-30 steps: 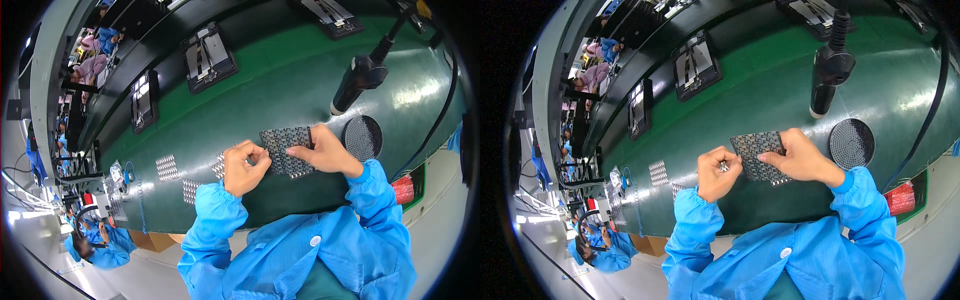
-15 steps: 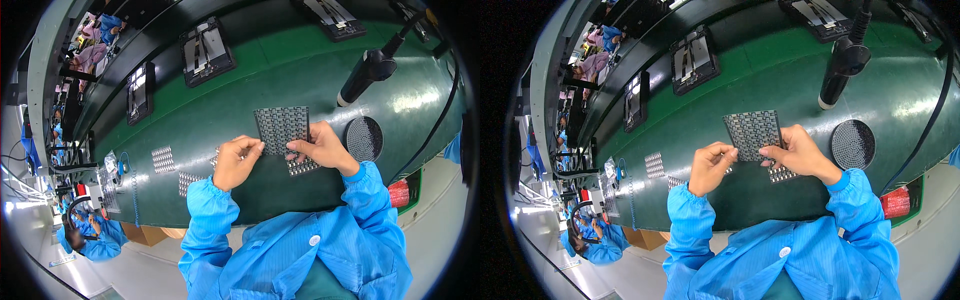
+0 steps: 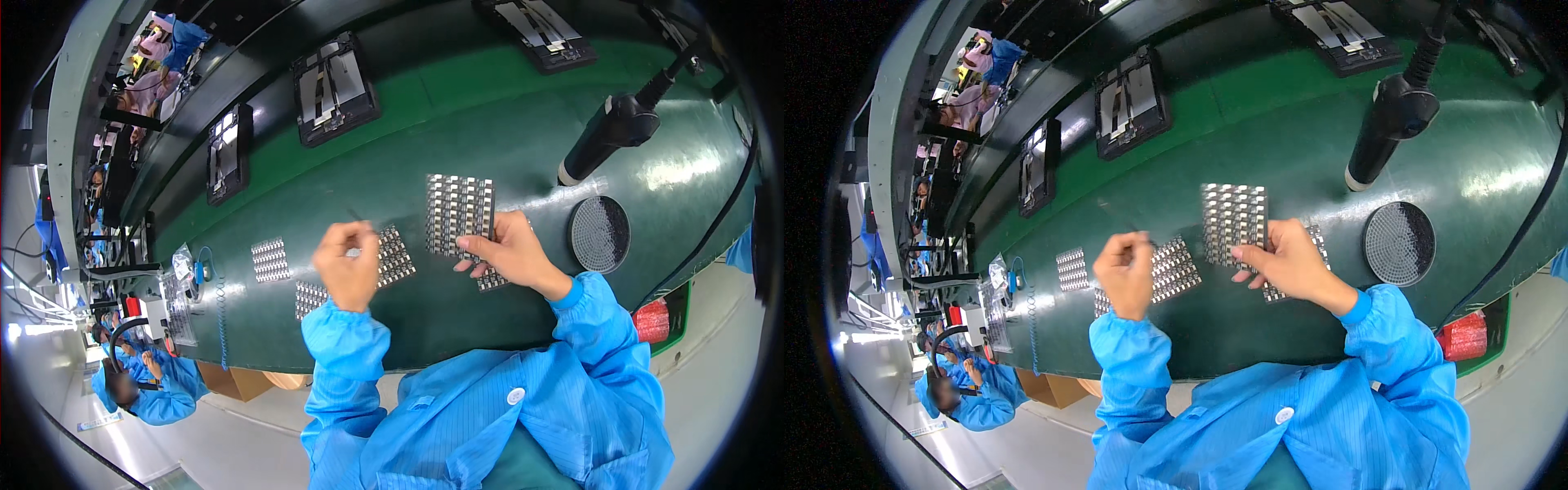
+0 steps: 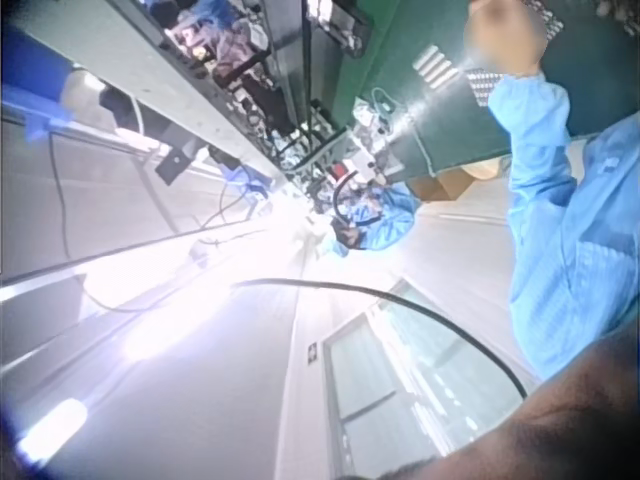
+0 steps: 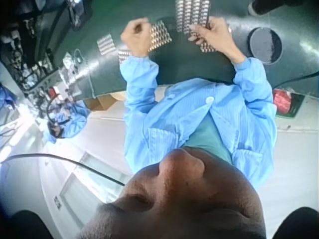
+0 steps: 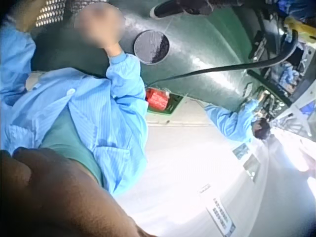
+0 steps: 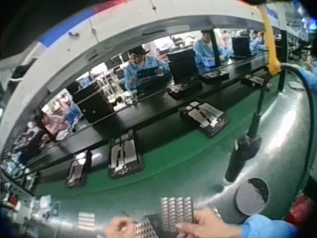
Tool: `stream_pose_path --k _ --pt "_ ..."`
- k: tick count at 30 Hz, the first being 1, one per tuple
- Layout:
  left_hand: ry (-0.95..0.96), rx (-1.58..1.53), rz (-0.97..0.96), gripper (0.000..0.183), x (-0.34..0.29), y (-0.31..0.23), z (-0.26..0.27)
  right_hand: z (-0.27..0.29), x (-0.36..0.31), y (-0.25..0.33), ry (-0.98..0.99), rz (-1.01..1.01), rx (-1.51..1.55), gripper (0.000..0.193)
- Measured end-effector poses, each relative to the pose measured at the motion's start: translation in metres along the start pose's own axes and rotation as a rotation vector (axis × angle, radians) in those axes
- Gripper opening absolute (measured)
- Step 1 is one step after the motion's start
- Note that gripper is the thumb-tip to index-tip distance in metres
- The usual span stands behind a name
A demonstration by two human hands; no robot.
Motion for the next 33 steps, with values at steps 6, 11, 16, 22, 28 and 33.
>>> stream_pose_path --k 6,11,16,22,28,33 --pt "-0.066 -0.175 0.177 0.007 -0.016 0.017 0.032 -0.017 0.035 -0.016 0.038 -0.054 0.371 0.026" --pt "-0.14 -0.169 0.185 0.008 -0.03 0.009 0.05 -0.067 0.071 -0.037 0.094 0.012 0.577 0.031" --pt "-0.111 -0.028 0.179 0.006 -0.035 -0.001 0.07 -0.102 0.053 -0.042 0.434 -0.215 0.169 0.056" --pt "0.411 0.185 -0.172 0.012 -0.037 -0.031 0.054 -0.068 0.02 -0.02 0.316 0.397 -0.133 0.034" --pt "0.627 0.051 -0.443 0.02 -0.038 -0.056 -0.015 -0.001 -0.057 -0.007 0.019 0.605 -0.225 0.01" --pt "0.711 0.191 -0.721 0.041 -0.053 -0.076 -0.082 0.06 -0.186 0.016 -0.408 0.986 -0.14 0.009"
Point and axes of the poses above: each hand's wrist, its own x-axis towards the middle knuckle, its own z-axis out of the back of the hand, y = z × x, the point moved 1 cm from there along x, towards the middle knuckle, and after that the axes turned 9 degrees about x, right-handed, at the moved point
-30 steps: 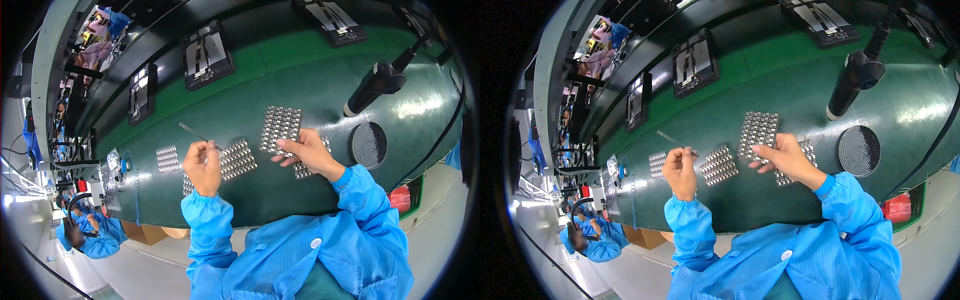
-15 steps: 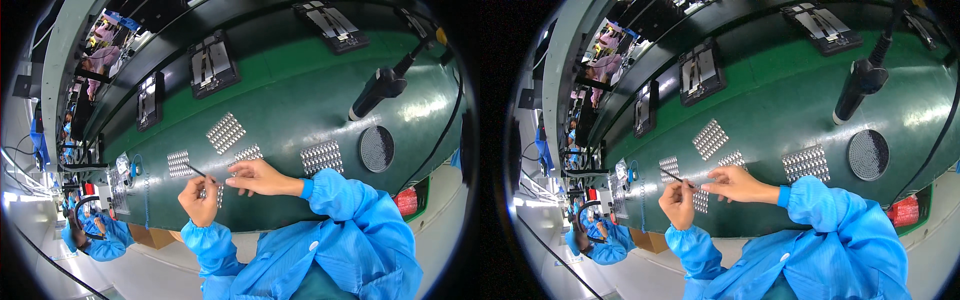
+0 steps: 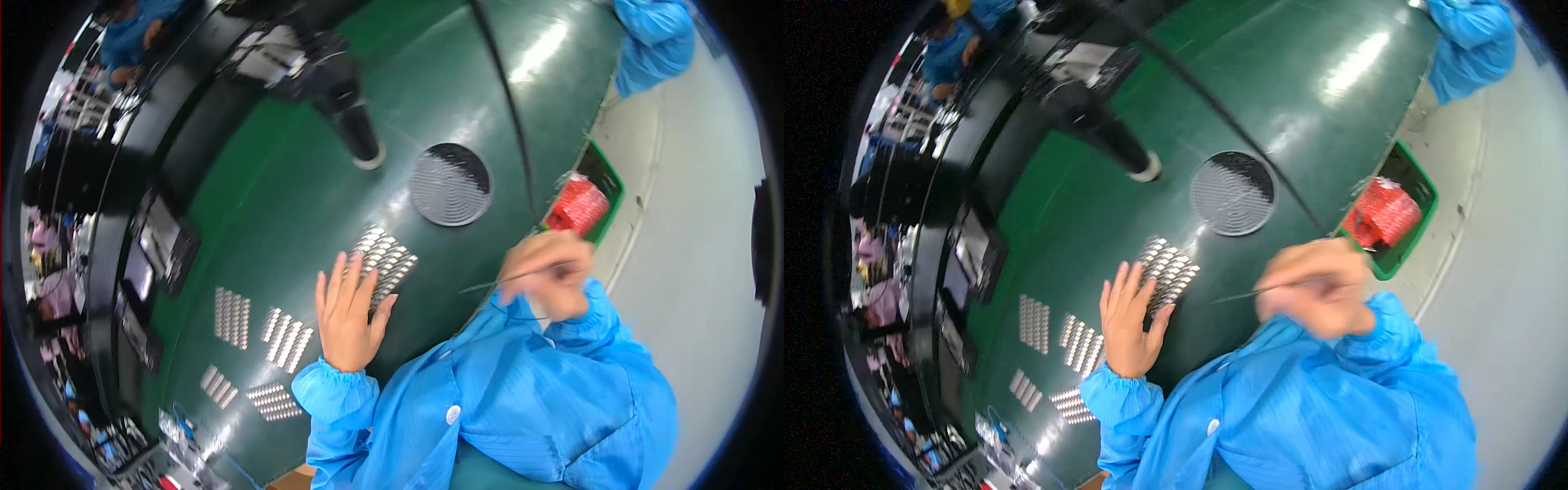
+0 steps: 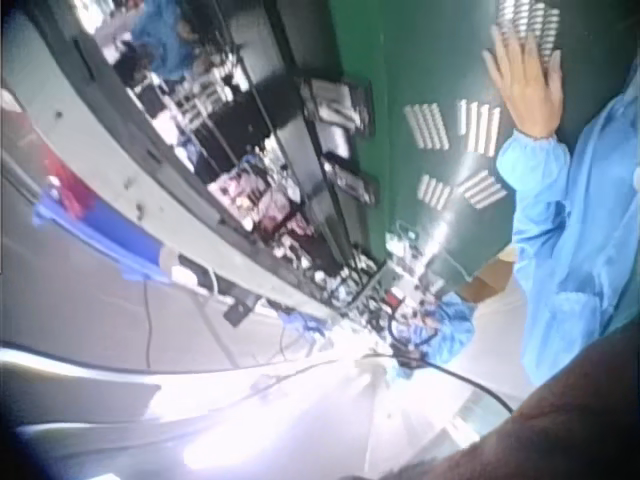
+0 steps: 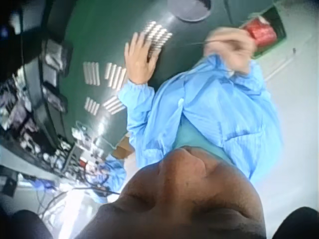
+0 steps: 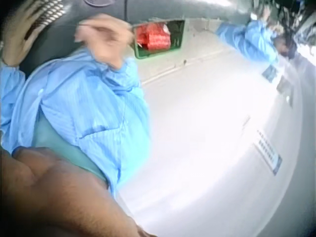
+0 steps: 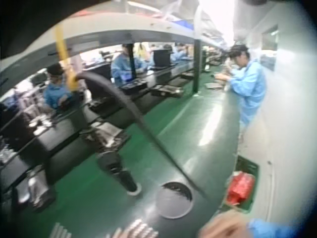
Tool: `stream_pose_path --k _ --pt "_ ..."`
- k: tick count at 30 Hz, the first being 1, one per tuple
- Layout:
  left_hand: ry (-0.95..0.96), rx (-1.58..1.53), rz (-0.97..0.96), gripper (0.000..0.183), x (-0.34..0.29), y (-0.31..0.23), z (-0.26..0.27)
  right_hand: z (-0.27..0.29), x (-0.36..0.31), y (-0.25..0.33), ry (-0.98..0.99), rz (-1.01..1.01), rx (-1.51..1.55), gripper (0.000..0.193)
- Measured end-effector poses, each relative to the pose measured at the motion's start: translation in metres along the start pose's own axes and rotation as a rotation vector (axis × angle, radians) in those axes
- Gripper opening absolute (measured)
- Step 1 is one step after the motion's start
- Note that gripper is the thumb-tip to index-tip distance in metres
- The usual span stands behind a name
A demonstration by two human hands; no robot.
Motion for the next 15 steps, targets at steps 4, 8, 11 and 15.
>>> stream_pose_path --k 4,8,11,15 --pt "0.119 0.192 0.001 0.059 0.015 -0.007 -0.021 0.094 -0.053 0.051 -0.56 0.312 -0.157 0.016" --pt "0.155 0.211 0.014 0.058 0.0 0.007 -0.015 0.162 -0.081 0.05 -0.987 -0.252 -0.566 0.028" --pt "0.166 0.202 0.042 0.058 -0.016 0.017 -0.007 0.178 -0.088 0.055 -1.004 -0.467 -1.058 0.033" --pt "0.152 0.235 0.035 0.058 -0.02 0.022 -0.012 0.096 -0.057 0.055 -0.676 -0.018 -0.881 0.027"
Point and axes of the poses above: each hand's wrist, its own x-axis towards the middle knuckle, its own z-axis out of the back of the hand, y = z × x, the point moved 1 cm from there along x, towards the middle knuckle, and after that the axes turned 9 degrees about x, right-handed, at the moved point
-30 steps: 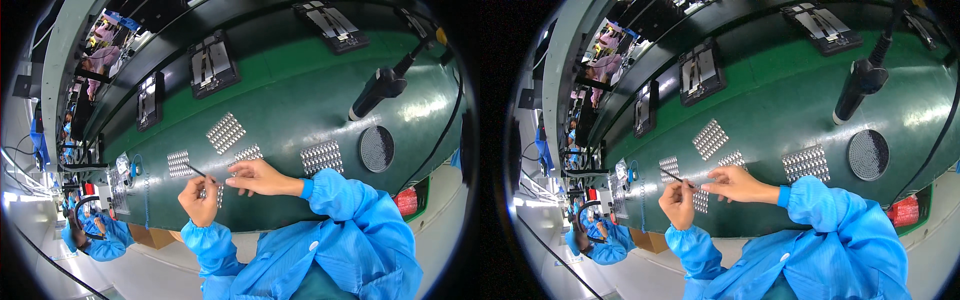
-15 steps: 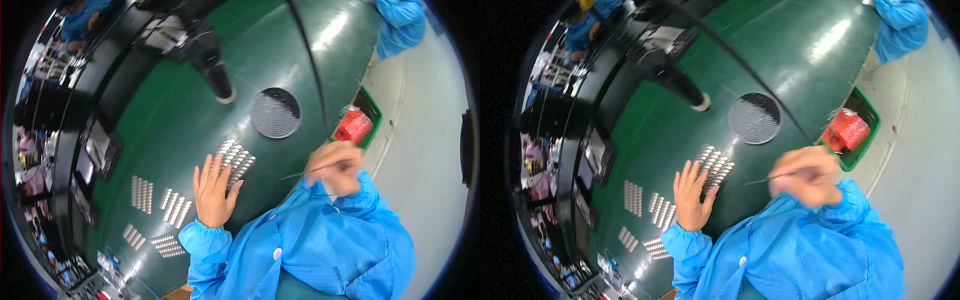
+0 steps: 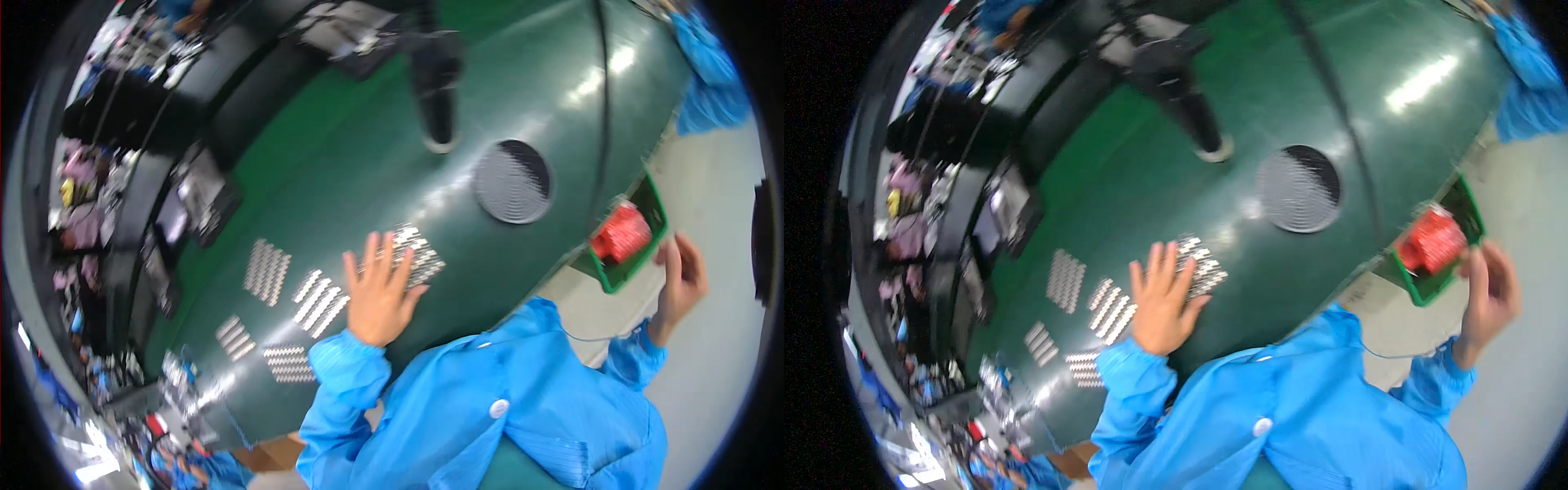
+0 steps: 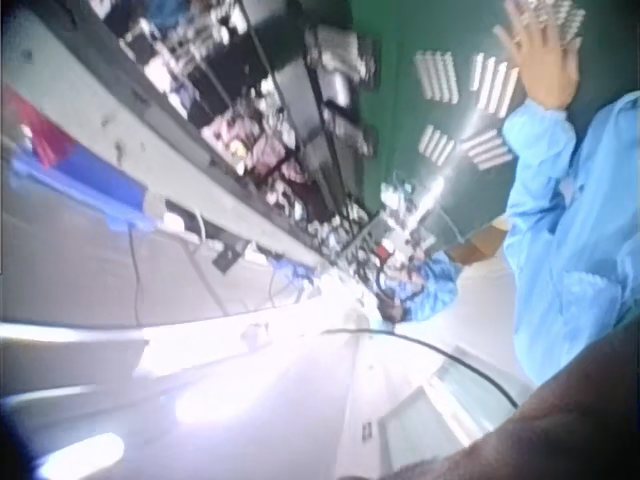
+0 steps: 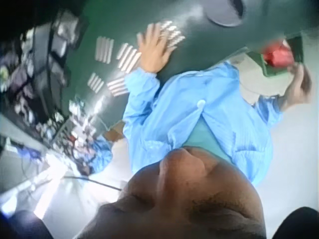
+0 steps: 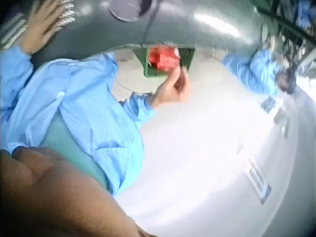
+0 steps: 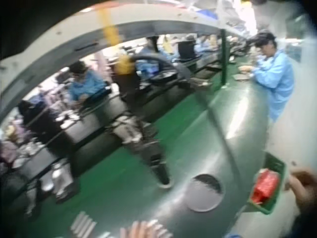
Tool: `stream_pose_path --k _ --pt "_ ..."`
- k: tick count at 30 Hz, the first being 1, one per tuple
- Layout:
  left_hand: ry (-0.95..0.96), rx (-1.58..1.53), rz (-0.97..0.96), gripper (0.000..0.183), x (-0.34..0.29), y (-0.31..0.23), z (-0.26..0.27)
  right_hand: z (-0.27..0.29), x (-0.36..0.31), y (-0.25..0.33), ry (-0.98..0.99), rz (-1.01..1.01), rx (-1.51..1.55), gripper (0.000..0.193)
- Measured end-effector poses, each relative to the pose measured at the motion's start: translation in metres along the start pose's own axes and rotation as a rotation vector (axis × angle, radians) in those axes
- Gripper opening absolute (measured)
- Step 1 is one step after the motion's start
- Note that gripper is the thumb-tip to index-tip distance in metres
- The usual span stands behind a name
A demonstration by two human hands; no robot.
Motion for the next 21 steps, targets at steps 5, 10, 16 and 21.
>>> stream_pose_path --k 5,10,16,21 --pt "-0.041 0.003 0.002 0.057 0.004 0.0 -0.007 -0.143 -0.007 0.048 0.468 0.59 0.162 0.024" --pt "-0.081 0.002 0.043 0.055 -0.004 0.005 -0.007 -0.255 0.004 0.075 0.427 0.196 0.441 0.073" --pt "-0.104 -0.025 0.016 0.056 0.012 0.007 -0.01 -0.31 0.008 0.073 0.468 -0.046 0.724 0.044" --pt "-0.07 -0.025 -0.018 0.056 0.029 0.009 -0.008 -0.299 0.004 0.065 0.533 -0.095 0.783 0.04"
Point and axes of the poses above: each hand's wrist, its own x-axis towards the middle knuckle, its own z-axis out of the back of the hand, y = z × x, the point moved 1 cm from there along x, towards the middle knuckle, and after that the axes turned 9 degrees about x, right-handed, at the moved point
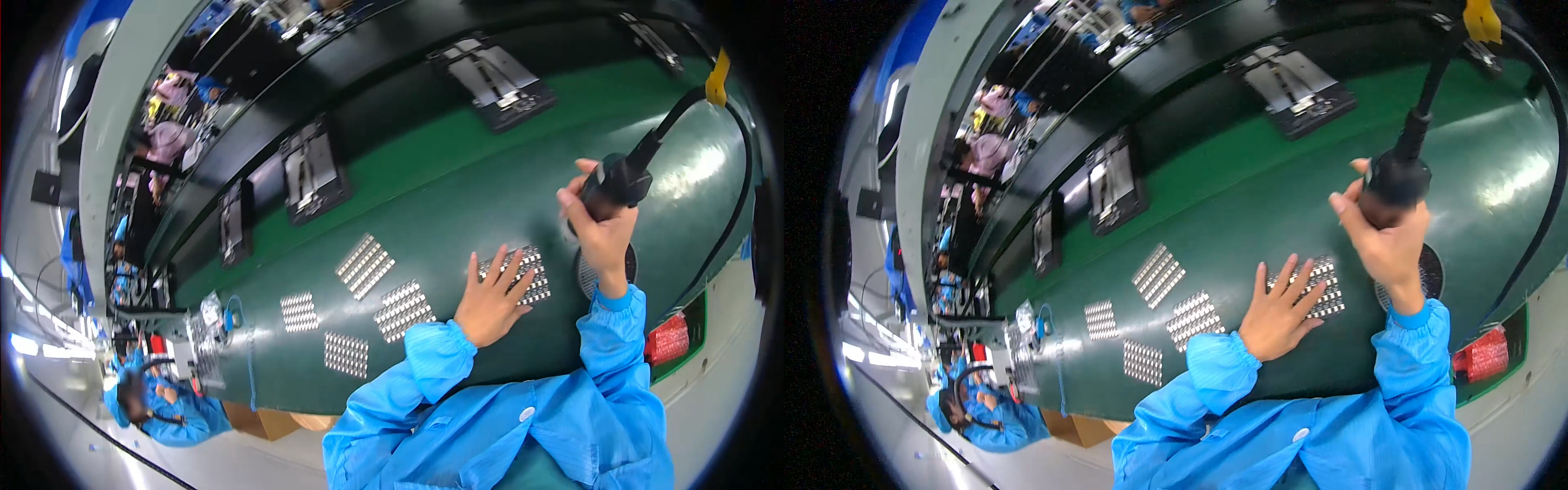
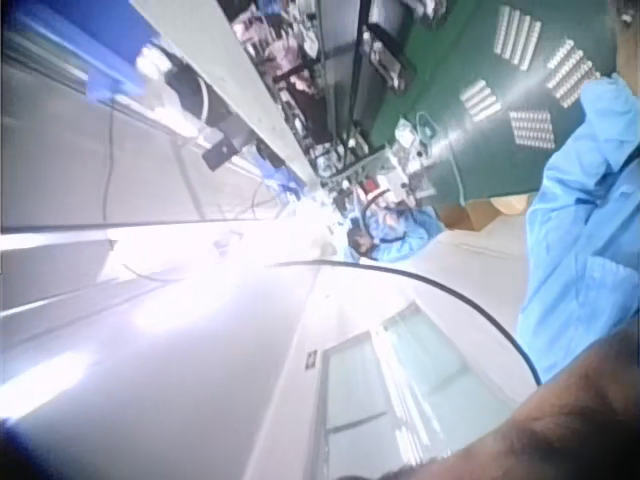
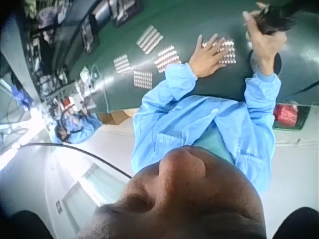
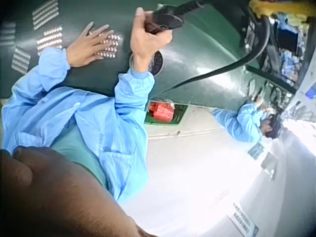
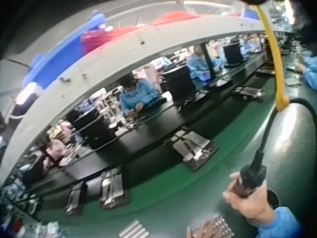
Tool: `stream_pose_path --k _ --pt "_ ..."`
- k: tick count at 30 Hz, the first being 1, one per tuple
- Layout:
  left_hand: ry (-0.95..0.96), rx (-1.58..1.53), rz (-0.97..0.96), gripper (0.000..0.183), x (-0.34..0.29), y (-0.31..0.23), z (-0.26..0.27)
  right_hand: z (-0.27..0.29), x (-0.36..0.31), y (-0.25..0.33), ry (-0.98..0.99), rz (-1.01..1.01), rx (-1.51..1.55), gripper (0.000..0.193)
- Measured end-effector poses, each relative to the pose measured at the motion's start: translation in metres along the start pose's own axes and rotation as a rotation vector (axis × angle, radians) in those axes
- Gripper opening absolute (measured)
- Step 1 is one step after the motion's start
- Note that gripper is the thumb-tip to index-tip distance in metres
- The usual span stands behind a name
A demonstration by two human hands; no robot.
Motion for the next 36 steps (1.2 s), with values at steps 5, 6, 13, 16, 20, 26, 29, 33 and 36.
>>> stream_pose_path --k 5,6,13,16,20,26,29,33,36 --pt "0.034 0.006 -0.039 0.054 0.005 0.001 0.005 0.013 -0.005 0.015 0.058 -0.118 0.061 0.036" --pt "0.052 0.009 -0.054 0.053 0.007 0.002 0.007 0.015 -0.007 0.021 0.064 -0.191 0.094 0.037" --pt "-0.282 -0.01 -0.382 0.035 0.025 0.024 0.015 0.029 -0.015 0.055 0.605 -0.351 0.252 0.042" --pt "-0.386 0.03 -0.208 0.023 0.058 0.034 0.05 0.034 -0.02 0.061 0.711 -0.628 0.443 0.032" --pt "-0.472 0.055 -0.202 0.017 0.126 0.003 0.075 0.039 -0.022 0.067 0.79 -0.746 0.623 0.033" --pt "-0.557 0.181 -0.449 0.019 0.267 -0.108 0.006 0.071 -0.022 0.062 0.944 -0.657 0.763 0.037" --pt "-0.278 0.18 -0.26 0.019 0.287 -0.125 -0.057 0.062 -0.019 0.054 1.108 -0.549 0.753 0.045" --pt "-0.34 -0.035 -0.165 0.015 0.263 -0.135 -0.051 0.067 -0.013 0.04 1.22 -0.451 0.781 0.051" --pt "-0.384 -0.022 -0.16 0.014 0.239 -0.08 -0.02 0.074 -0.011 0.041 1.041 -0.408 0.655 0.044"
Point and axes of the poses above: each hand's wrist, its own x-axis towards the middle knuckle, its own z-axis out of the back of the hand, y = z × x, the point moved 1 cm from there along x, towards the middle knuckle, and after that the axes turned 9 degrees about x, right-handed, at the moved point
